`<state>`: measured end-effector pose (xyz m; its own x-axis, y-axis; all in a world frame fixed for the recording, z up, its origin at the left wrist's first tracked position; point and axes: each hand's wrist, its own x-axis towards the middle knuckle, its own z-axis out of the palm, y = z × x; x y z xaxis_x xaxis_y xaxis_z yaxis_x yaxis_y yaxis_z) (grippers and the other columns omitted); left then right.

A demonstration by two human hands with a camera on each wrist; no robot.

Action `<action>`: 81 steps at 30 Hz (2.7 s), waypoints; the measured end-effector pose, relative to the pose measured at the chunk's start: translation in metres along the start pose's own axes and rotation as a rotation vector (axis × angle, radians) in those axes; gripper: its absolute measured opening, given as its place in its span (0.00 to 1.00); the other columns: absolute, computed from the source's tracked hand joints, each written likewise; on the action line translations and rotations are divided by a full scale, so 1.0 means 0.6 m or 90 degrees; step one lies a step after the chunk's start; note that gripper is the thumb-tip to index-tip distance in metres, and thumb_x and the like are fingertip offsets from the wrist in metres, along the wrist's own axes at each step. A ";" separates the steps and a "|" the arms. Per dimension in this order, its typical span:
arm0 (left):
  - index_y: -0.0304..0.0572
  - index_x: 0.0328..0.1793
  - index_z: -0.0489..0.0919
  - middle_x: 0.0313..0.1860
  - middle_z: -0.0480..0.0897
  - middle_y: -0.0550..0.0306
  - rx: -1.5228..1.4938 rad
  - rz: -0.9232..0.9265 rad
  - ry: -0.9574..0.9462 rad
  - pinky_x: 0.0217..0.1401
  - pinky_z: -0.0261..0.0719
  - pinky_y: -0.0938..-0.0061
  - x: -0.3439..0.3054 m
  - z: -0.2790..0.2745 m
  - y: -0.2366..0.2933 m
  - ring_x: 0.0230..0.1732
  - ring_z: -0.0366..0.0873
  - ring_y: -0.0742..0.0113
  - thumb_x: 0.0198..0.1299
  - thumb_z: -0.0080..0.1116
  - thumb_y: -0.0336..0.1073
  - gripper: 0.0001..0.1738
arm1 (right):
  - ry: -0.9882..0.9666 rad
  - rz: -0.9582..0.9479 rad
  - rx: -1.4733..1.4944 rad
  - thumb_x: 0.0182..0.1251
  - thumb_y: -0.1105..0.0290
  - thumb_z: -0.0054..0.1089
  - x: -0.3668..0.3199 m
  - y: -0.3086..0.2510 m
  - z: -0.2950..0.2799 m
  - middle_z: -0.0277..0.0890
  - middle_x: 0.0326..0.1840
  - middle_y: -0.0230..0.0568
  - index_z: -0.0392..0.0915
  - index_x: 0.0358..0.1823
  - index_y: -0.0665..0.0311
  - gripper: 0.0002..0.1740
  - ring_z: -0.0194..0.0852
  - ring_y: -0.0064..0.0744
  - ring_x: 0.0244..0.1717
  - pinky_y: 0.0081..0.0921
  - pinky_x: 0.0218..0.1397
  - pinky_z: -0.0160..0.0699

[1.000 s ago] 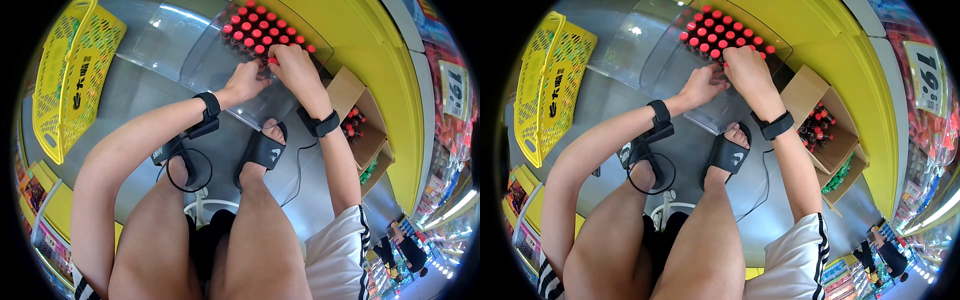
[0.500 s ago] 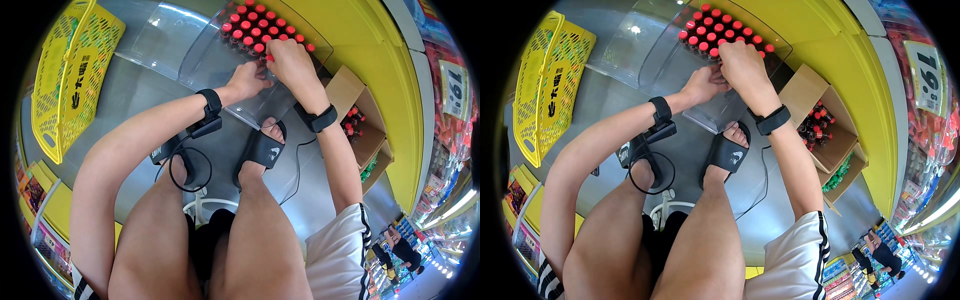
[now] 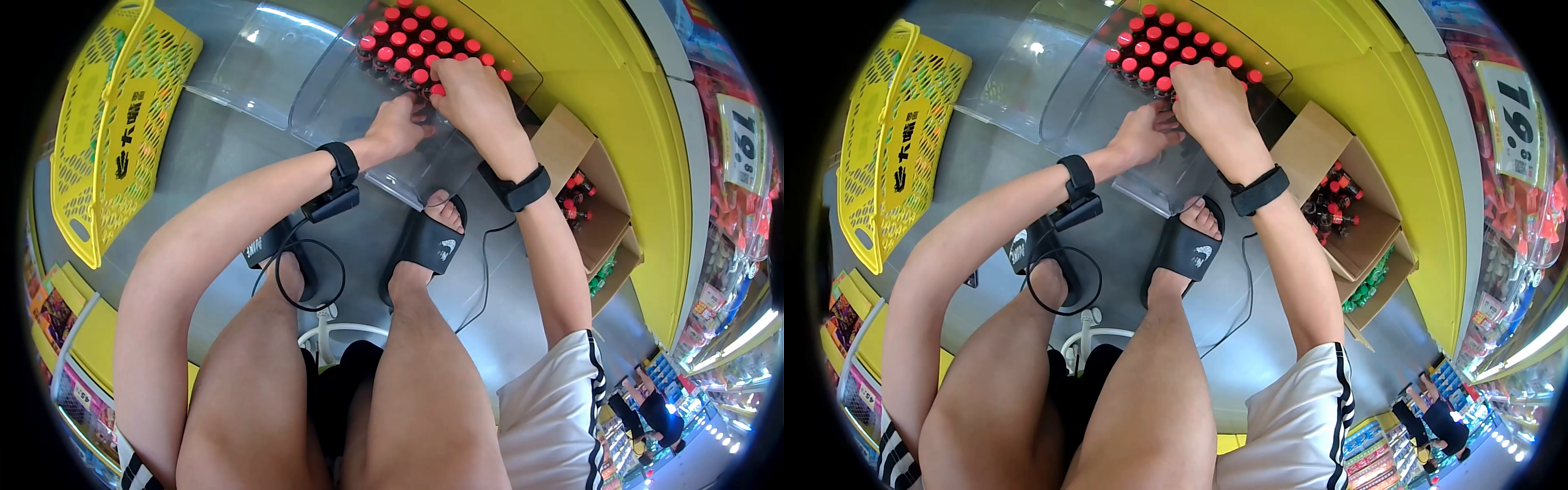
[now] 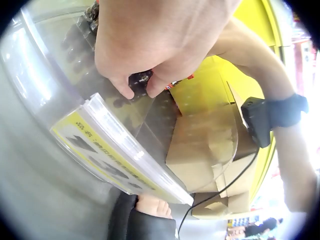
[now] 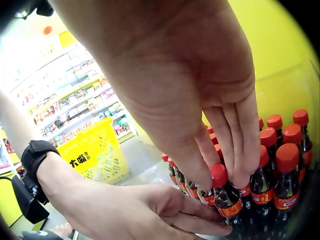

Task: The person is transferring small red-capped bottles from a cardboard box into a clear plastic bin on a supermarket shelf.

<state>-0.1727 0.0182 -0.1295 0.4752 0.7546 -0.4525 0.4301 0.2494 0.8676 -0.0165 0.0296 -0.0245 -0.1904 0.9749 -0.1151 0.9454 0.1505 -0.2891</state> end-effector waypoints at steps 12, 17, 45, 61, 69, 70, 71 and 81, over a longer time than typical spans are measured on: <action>0.23 0.75 0.78 0.65 0.89 0.37 0.060 -0.015 -0.020 0.73 0.85 0.62 -0.005 -0.042 0.029 0.67 0.89 0.50 0.66 0.76 0.41 0.37 | -0.036 0.013 0.012 0.61 0.72 0.73 0.006 0.000 -0.001 0.86 0.36 0.58 0.85 0.44 0.69 0.12 0.88 0.62 0.42 0.53 0.46 0.87; 0.22 0.74 0.79 0.64 0.90 0.39 0.053 0.010 -0.007 0.73 0.84 0.63 0.000 -0.047 0.025 0.66 0.89 0.53 0.68 0.75 0.40 0.35 | -0.028 0.023 0.010 0.61 0.72 0.72 0.006 -0.004 0.000 0.86 0.35 0.59 0.85 0.42 0.70 0.11 0.88 0.62 0.41 0.52 0.46 0.87; 0.28 0.71 0.82 0.63 0.91 0.44 0.035 0.005 0.033 0.68 0.88 0.64 -0.003 -0.034 0.007 0.60 0.92 0.57 0.64 0.67 0.25 0.27 | -0.015 0.062 0.037 0.62 0.73 0.71 0.003 -0.004 0.003 0.87 0.42 0.61 0.86 0.43 0.69 0.10 0.91 0.63 0.45 0.55 0.46 0.91; 0.27 0.60 0.88 0.54 0.93 0.43 0.019 0.011 0.030 0.65 0.90 0.65 -0.001 -0.035 -0.001 0.57 0.93 0.54 0.60 0.68 0.26 0.21 | -0.038 0.051 -0.007 0.60 0.73 0.74 0.002 -0.003 0.000 0.86 0.44 0.57 0.86 0.46 0.65 0.13 0.91 0.62 0.46 0.54 0.45 0.91; 0.30 0.64 0.88 0.54 0.93 0.40 0.031 0.000 0.027 0.65 0.89 0.64 -0.003 -0.032 0.007 0.56 0.93 0.55 0.60 0.67 0.27 0.24 | 0.021 0.036 -0.012 0.60 0.71 0.76 0.004 0.002 0.015 0.88 0.38 0.55 0.86 0.41 0.68 0.11 0.90 0.58 0.44 0.49 0.50 0.89; 0.31 0.65 0.88 0.54 0.93 0.40 0.031 0.000 0.027 0.64 0.89 0.64 -0.002 -0.032 0.006 0.56 0.93 0.55 0.61 0.67 0.28 0.24 | 0.011 0.031 0.000 0.60 0.72 0.75 0.005 0.003 0.016 0.87 0.41 0.58 0.86 0.42 0.68 0.11 0.90 0.61 0.44 0.52 0.47 0.90; 0.31 0.65 0.88 0.54 0.93 0.40 0.031 0.000 0.027 0.64 0.89 0.64 -0.002 -0.032 0.006 0.56 0.93 0.55 0.61 0.67 0.28 0.24 | 0.001 0.026 0.012 0.60 0.74 0.73 0.005 0.005 0.016 0.86 0.45 0.61 0.85 0.44 0.68 0.11 0.90 0.64 0.45 0.54 0.45 0.90; 0.27 0.65 0.86 0.59 0.92 0.42 0.027 0.000 0.026 0.66 0.89 0.63 -0.007 -0.034 0.010 0.59 0.92 0.55 0.63 0.68 0.27 0.23 | 0.000 0.035 0.029 0.59 0.71 0.76 -0.002 0.003 0.008 0.87 0.44 0.58 0.85 0.44 0.67 0.14 0.91 0.62 0.46 0.54 0.45 0.91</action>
<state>-0.1880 0.0291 -0.1183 0.4436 0.7790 -0.4431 0.4630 0.2241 0.8576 -0.0159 0.0277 -0.0294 -0.1390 0.9816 -0.1312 0.9411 0.0897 -0.3260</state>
